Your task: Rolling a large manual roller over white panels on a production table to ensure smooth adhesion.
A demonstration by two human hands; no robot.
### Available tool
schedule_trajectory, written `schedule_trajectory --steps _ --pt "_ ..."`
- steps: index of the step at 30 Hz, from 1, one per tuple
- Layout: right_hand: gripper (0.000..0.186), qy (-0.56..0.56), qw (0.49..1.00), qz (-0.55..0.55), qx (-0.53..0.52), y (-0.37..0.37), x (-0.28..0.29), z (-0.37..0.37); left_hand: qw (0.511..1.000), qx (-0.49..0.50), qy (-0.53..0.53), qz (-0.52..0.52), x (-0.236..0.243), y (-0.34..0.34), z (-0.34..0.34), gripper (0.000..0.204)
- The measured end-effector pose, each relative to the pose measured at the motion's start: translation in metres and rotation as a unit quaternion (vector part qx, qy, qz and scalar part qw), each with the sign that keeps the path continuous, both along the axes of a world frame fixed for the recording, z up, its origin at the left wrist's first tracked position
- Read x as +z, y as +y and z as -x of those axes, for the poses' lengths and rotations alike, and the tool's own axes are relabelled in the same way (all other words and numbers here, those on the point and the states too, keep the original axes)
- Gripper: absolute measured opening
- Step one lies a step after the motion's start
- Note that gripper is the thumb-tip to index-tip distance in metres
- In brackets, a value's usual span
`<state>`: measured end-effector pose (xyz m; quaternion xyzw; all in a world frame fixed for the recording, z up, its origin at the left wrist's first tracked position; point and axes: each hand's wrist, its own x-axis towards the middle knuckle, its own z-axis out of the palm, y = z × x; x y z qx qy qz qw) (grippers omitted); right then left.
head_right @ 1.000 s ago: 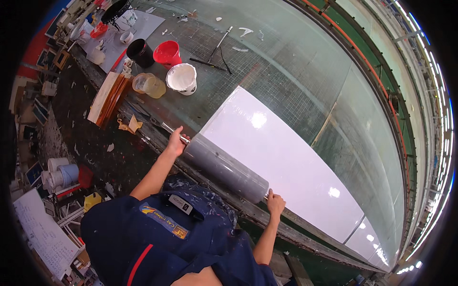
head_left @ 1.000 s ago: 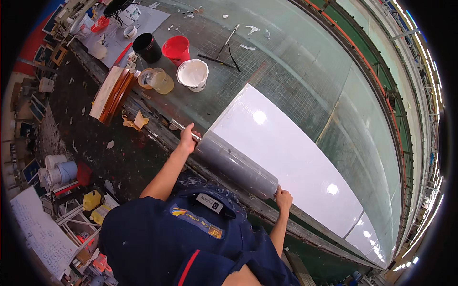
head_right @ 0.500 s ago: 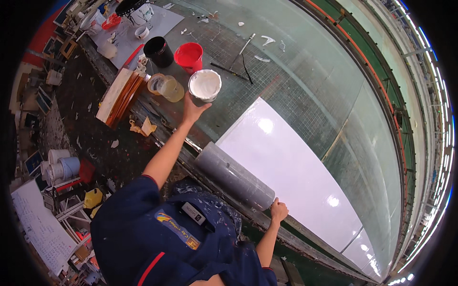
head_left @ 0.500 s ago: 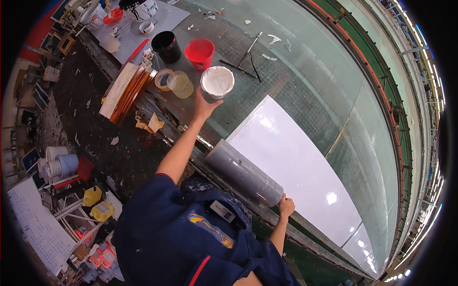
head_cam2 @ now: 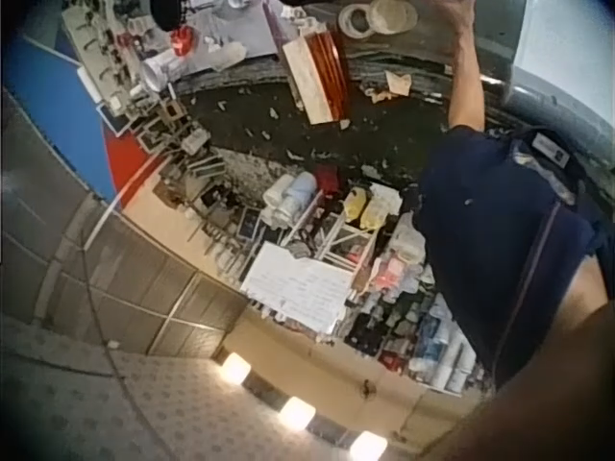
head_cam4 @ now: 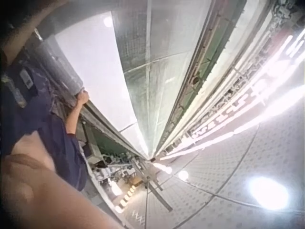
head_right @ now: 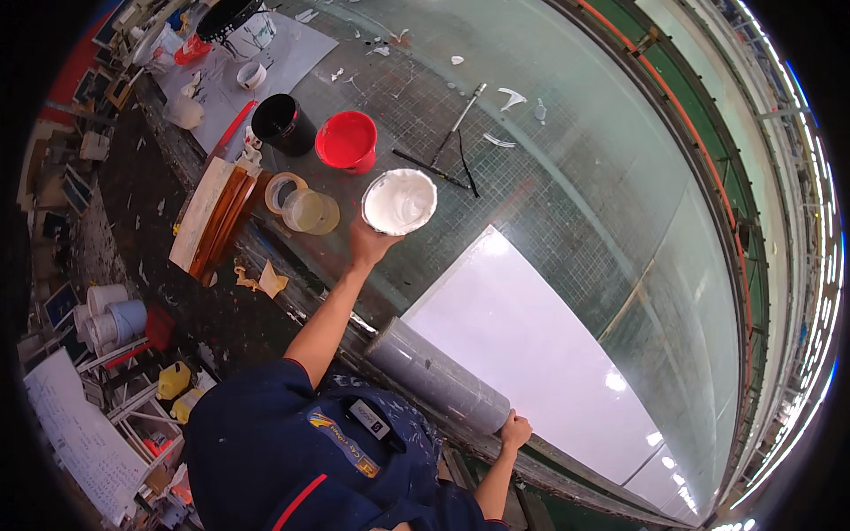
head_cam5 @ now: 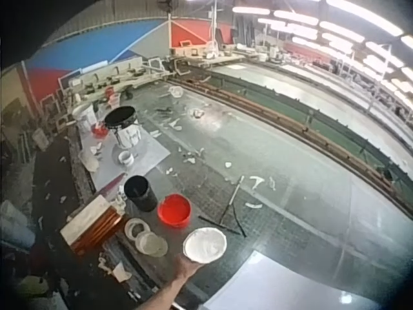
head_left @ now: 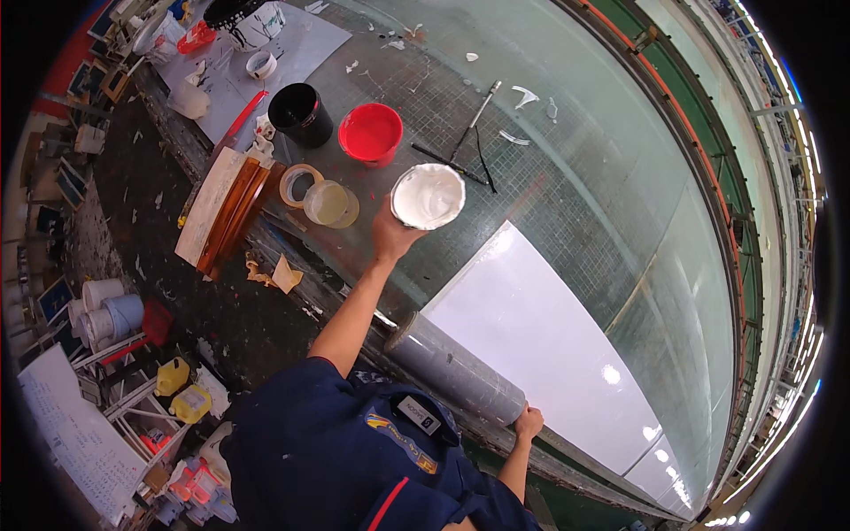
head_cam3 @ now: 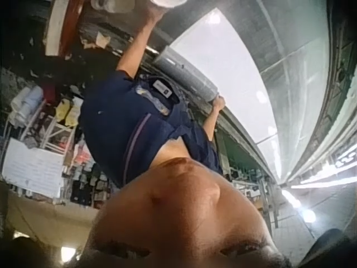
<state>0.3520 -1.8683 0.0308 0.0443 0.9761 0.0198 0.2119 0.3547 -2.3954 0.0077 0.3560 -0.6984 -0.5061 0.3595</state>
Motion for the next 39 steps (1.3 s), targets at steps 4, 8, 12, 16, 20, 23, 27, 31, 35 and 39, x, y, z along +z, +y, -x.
schedule_trajectory --steps 4,8,12,16,20,23,27,31,35,39 --pt "0.049 -0.004 1.000 -0.011 0.006 0.009 -0.008 0.003 0.993 0.007 0.120 0.015 0.021 -0.010 0.060 0.071" --pt "0.050 -0.011 1.000 -0.007 0.018 0.001 -0.006 0.003 0.978 0.082 0.189 0.011 0.013 -0.064 0.146 0.077" --pt "0.050 -0.015 1.000 -0.006 -0.003 -0.001 -0.003 0.001 0.965 0.200 0.169 0.008 0.008 -0.131 0.218 0.077" --pt "0.048 0.007 1.000 0.004 0.001 0.001 -0.006 -0.003 0.949 0.313 0.016 0.031 -0.006 -0.205 0.243 0.078" --pt "0.046 0.067 0.995 0.032 0.060 0.010 -0.012 -0.006 0.942 0.325 -0.080 -0.021 -0.009 -0.226 0.234 0.088" --pt "0.047 0.000 1.000 -0.011 0.003 0.010 -0.011 -0.004 0.950 0.308 -0.053 0.000 -0.028 -0.226 0.238 0.099" --pt "0.048 -0.043 0.998 -0.034 0.006 -0.005 0.001 0.009 0.962 0.266 -0.034 0.055 -0.031 -0.179 0.220 0.103" --pt "0.057 -0.107 0.992 -0.070 0.022 0.014 -0.009 0.014 0.979 -0.201 -0.014 -0.033 0.008 -0.015 0.123 0.074" --pt "0.059 -0.182 0.982 -0.034 0.034 -0.012 0.007 0.042 0.945 -0.250 -0.194 0.078 0.048 0.045 -0.026 0.031" --pt "0.066 -0.022 1.000 -0.013 0.019 -0.011 0.001 0.053 0.917 -0.251 -0.249 0.184 0.032 0.060 -0.094 0.017"
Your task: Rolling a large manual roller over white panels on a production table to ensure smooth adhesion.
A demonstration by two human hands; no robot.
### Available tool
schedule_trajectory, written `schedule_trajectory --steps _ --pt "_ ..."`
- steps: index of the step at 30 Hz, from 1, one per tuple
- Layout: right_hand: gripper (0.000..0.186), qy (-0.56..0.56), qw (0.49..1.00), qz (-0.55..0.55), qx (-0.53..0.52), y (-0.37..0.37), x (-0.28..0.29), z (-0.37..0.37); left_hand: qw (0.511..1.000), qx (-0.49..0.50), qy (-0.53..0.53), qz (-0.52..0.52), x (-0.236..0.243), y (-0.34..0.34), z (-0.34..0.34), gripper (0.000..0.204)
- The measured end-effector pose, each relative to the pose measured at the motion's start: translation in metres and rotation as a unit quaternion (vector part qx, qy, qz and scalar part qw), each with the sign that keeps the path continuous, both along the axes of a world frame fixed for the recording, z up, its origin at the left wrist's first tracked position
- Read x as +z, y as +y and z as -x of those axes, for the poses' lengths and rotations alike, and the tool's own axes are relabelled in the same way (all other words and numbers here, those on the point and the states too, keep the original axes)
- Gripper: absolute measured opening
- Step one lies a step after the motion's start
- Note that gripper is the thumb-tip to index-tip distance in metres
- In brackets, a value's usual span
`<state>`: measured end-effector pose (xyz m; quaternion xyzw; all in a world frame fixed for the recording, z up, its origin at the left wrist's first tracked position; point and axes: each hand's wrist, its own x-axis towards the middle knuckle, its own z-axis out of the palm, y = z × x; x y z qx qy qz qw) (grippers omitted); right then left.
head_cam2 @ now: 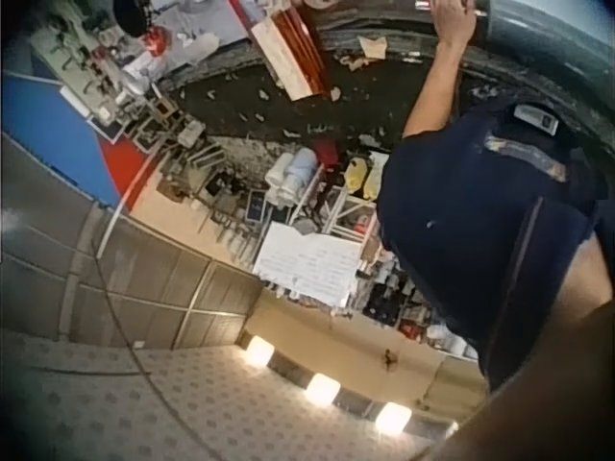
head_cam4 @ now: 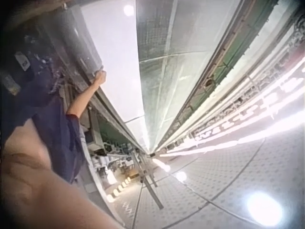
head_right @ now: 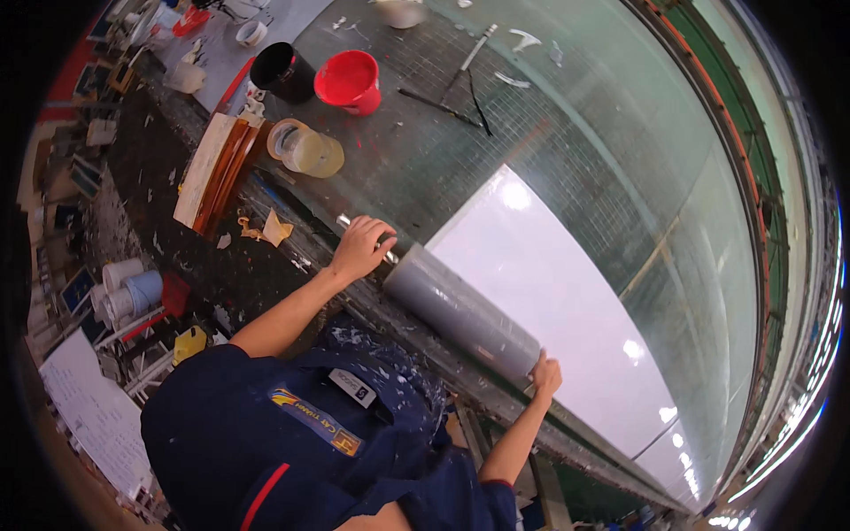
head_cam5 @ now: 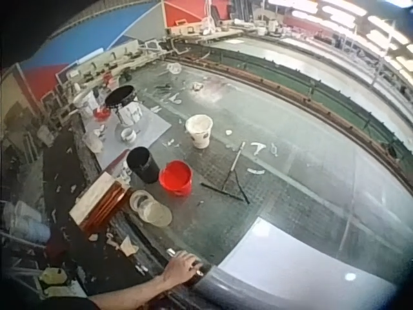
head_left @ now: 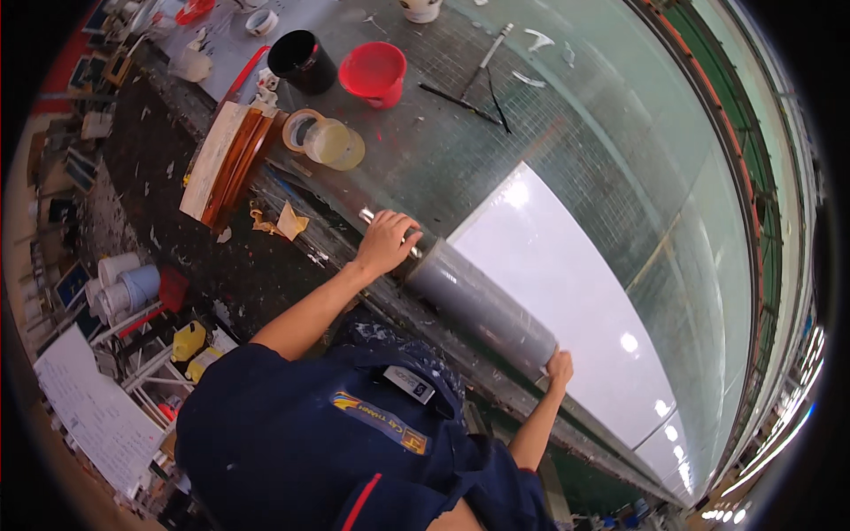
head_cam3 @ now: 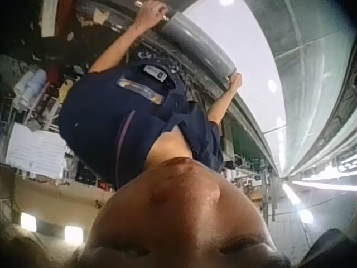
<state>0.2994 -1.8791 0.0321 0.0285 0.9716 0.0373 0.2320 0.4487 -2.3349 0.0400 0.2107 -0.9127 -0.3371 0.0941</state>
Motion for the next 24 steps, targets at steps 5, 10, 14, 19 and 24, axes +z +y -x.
schedule_trajectory --steps 5,10,14,19,24 --pt "0.062 0.149 0.977 0.110 -0.109 -0.022 -0.010 0.022 0.986 -0.089 0.059 0.132 -0.025 -0.013 0.036 0.018" --pt "0.046 0.347 0.930 0.113 0.044 -0.024 -0.029 0.048 0.983 -0.065 0.096 0.143 -0.030 -0.027 0.115 0.021" --pt "0.051 0.274 0.956 0.104 -0.002 -0.046 -0.017 0.104 0.985 -0.024 0.078 0.150 -0.031 -0.037 0.164 0.025" --pt "0.054 0.224 0.969 0.092 -0.054 -0.064 -0.020 0.169 0.989 0.007 0.054 0.140 -0.035 -0.049 0.219 0.028" --pt "0.053 0.233 0.960 0.110 -0.113 -0.086 -0.015 0.222 0.990 0.016 0.028 0.135 -0.027 -0.060 0.273 0.028"
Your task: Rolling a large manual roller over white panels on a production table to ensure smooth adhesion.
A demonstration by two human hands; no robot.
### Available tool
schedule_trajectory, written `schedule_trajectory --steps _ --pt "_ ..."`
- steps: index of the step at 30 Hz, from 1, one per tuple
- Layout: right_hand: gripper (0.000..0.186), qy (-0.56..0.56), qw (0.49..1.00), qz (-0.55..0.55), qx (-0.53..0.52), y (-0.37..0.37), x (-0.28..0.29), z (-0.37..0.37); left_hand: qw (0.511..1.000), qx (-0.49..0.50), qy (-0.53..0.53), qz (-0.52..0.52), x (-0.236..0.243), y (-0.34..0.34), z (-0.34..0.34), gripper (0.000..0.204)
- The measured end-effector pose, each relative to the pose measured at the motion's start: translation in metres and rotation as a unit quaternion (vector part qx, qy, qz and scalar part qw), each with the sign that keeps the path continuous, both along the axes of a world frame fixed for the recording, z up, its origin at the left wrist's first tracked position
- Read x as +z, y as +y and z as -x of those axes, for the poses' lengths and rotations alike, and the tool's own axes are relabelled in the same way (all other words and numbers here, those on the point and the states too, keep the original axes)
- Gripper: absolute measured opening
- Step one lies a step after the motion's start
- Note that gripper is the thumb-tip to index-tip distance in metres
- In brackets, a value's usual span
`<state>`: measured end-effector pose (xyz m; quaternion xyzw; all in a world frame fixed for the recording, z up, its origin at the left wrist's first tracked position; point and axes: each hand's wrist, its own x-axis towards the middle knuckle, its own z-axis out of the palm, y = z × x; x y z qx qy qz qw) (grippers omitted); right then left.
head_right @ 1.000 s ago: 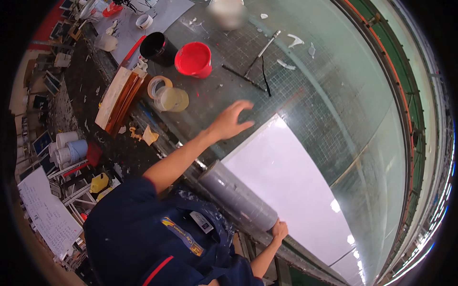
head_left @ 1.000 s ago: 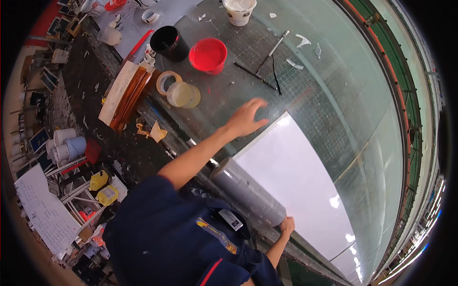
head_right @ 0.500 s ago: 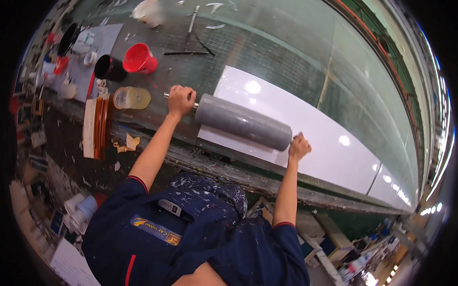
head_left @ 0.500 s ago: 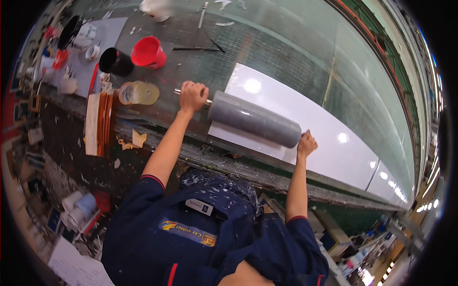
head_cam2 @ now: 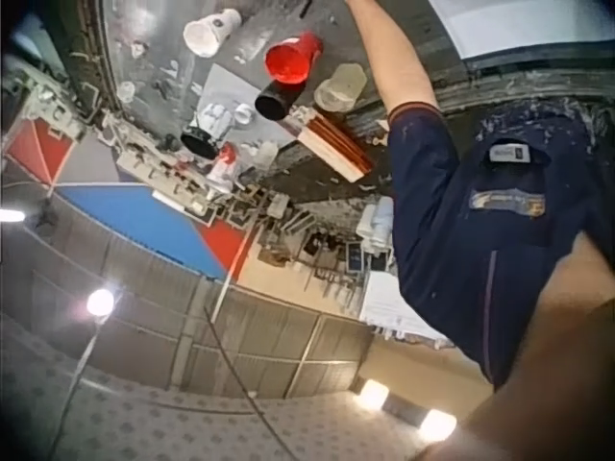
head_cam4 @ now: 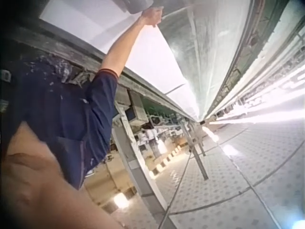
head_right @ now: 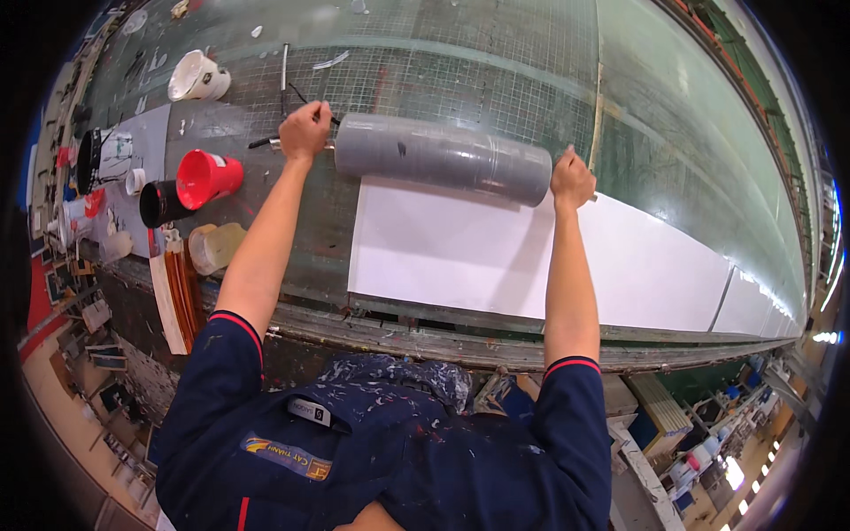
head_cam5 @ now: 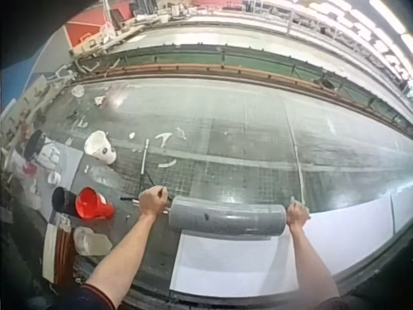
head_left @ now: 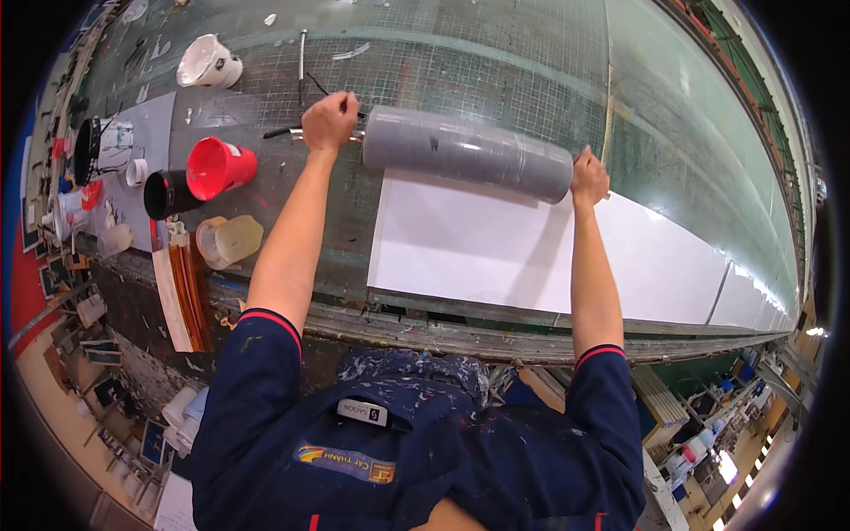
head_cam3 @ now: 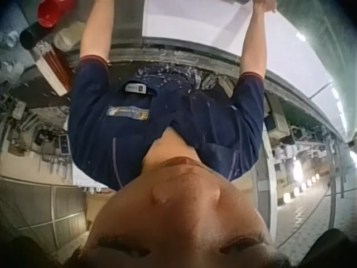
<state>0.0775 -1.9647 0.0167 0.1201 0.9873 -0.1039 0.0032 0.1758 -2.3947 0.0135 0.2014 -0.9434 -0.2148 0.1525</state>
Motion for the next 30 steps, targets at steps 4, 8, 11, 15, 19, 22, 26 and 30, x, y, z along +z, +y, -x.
schedule_trajectory --steps 4,8,11,15,19,22,26,30 --pt "0.051 -0.010 1.000 -0.012 -0.011 0.000 -0.002 0.038 0.999 0.010 -0.051 0.002 0.006 -0.004 0.049 0.031" --pt "0.048 -0.027 0.999 -0.024 -0.010 -0.004 -0.004 0.045 0.992 -0.003 -0.127 -0.002 0.004 -0.010 0.062 0.035" --pt "0.048 -0.001 1.000 -0.019 0.000 -0.005 -0.004 0.017 0.986 -0.012 -0.166 0.003 0.005 -0.005 0.038 0.037" --pt "0.045 0.060 0.992 -0.062 0.090 0.021 -0.012 -0.043 0.989 -0.021 -0.148 0.022 0.000 0.010 -0.021 0.039" --pt "0.044 0.095 0.981 -0.081 0.152 0.027 0.002 -0.131 0.985 -0.063 -0.155 0.040 0.004 0.018 -0.102 0.039" --pt "0.044 0.085 0.983 -0.054 0.154 0.040 0.009 -0.195 0.977 -0.120 -0.158 0.077 0.008 0.025 -0.160 0.040" --pt "0.046 -0.003 0.984 -0.043 0.173 0.055 0.018 -0.262 0.964 -0.137 -0.202 0.103 0.023 0.037 -0.230 0.042" --pt "0.047 -0.056 0.987 -0.036 0.149 0.068 0.015 -0.305 0.949 -0.116 -0.277 0.092 0.021 0.055 -0.275 0.041"
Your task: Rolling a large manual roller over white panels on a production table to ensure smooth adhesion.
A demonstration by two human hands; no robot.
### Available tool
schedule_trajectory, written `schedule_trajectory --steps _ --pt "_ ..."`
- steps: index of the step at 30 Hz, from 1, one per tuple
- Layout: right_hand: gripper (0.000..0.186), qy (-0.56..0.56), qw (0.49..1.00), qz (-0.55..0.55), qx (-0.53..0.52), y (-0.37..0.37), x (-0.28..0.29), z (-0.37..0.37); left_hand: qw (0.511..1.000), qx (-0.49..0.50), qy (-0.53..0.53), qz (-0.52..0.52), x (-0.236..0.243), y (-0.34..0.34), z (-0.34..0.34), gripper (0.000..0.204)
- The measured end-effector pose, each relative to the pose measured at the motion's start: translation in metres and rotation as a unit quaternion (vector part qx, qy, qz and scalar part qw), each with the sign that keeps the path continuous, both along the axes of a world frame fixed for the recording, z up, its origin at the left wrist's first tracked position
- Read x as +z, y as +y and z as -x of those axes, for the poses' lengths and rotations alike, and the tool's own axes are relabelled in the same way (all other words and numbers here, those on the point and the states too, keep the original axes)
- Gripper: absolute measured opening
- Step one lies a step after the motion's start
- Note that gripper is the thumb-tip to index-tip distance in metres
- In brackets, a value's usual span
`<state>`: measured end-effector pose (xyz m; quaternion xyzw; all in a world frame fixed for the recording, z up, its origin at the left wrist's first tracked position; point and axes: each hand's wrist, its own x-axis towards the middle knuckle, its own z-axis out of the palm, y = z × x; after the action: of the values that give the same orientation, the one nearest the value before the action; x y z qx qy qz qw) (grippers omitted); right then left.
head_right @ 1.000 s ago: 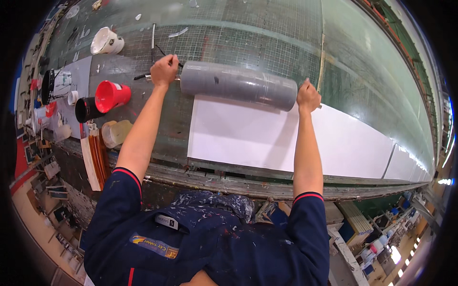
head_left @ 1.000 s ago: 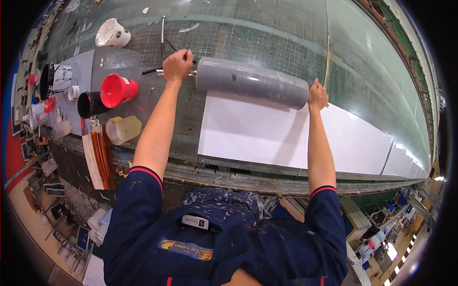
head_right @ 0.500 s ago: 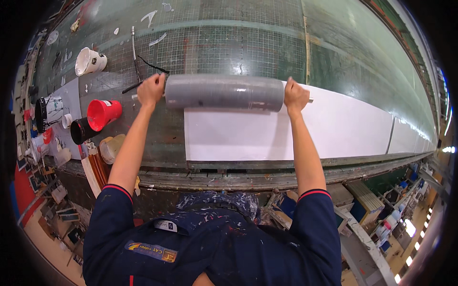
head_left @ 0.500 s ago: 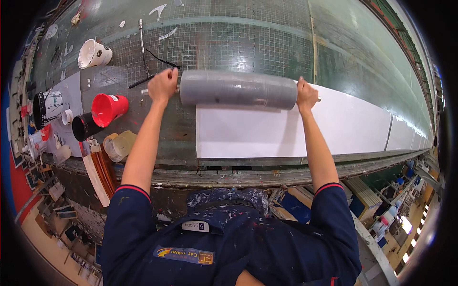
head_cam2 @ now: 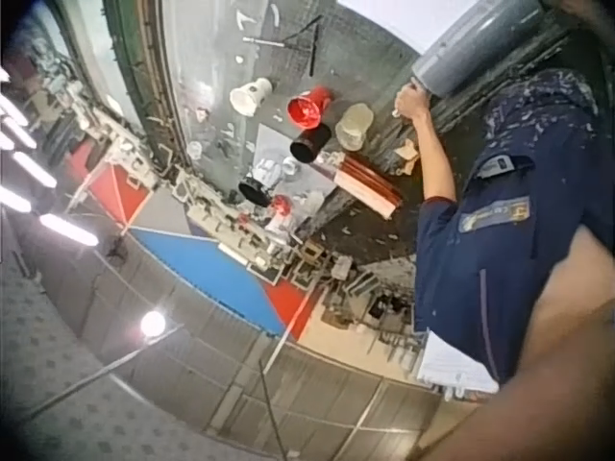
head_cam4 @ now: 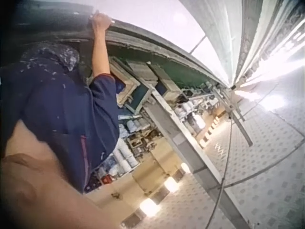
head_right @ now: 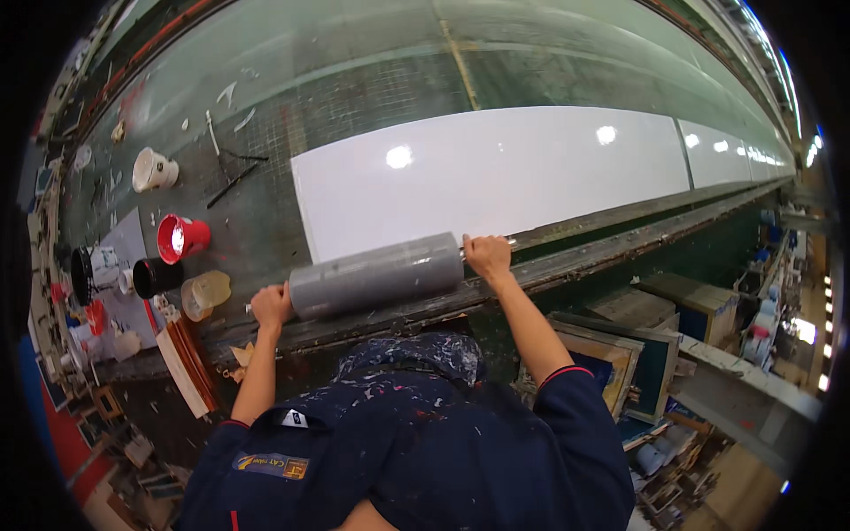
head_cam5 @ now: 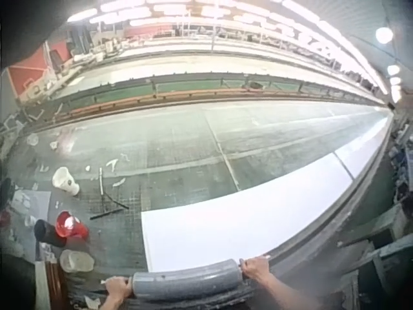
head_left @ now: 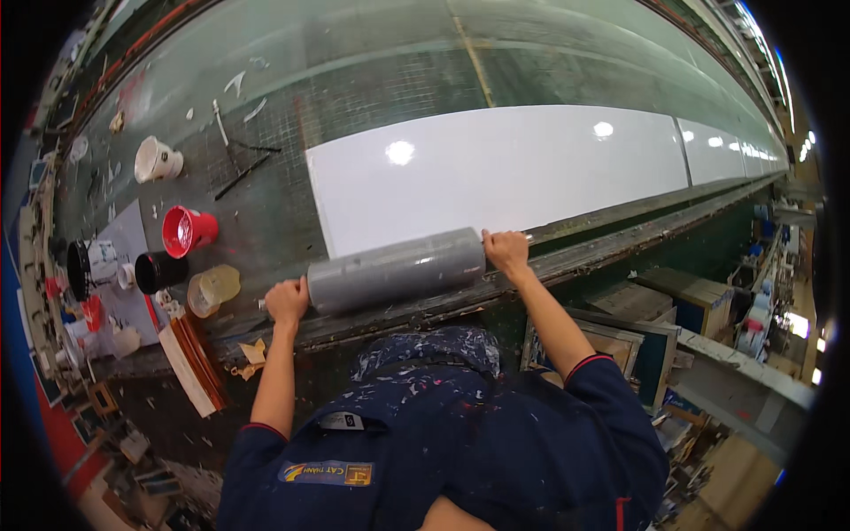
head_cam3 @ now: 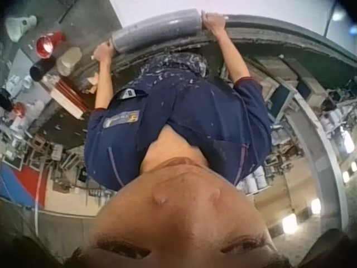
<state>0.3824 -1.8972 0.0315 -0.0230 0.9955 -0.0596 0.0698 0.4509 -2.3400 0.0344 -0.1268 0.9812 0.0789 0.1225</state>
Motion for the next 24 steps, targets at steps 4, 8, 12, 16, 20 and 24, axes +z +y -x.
schedule_trajectory --steps 4,8,12,16,20,24 --pt "0.047 -0.021 0.997 0.043 0.060 0.016 -0.009 -0.021 0.998 0.041 -0.039 -0.033 -0.007 0.000 -0.029 0.041" --pt "0.046 -0.023 0.993 0.103 0.054 0.039 -0.008 -0.029 0.993 0.104 -0.049 -0.017 -0.002 0.026 -0.033 0.043" --pt "0.047 -0.043 0.994 0.088 0.040 0.095 -0.003 -0.021 0.995 0.095 -0.034 0.012 0.001 0.076 -0.031 0.051" --pt "0.049 -0.067 0.993 0.094 0.017 0.138 -0.001 0.022 0.997 0.079 -0.002 0.012 -0.023 0.115 -0.031 0.058" --pt "0.049 -0.052 0.998 0.042 -0.021 0.211 0.002 0.046 0.998 0.054 -0.025 -0.006 -0.023 0.196 0.011 0.049" --pt "0.050 -0.060 0.997 0.019 -0.050 0.247 -0.007 0.062 0.999 0.012 -0.046 -0.012 -0.031 0.231 0.035 0.058"
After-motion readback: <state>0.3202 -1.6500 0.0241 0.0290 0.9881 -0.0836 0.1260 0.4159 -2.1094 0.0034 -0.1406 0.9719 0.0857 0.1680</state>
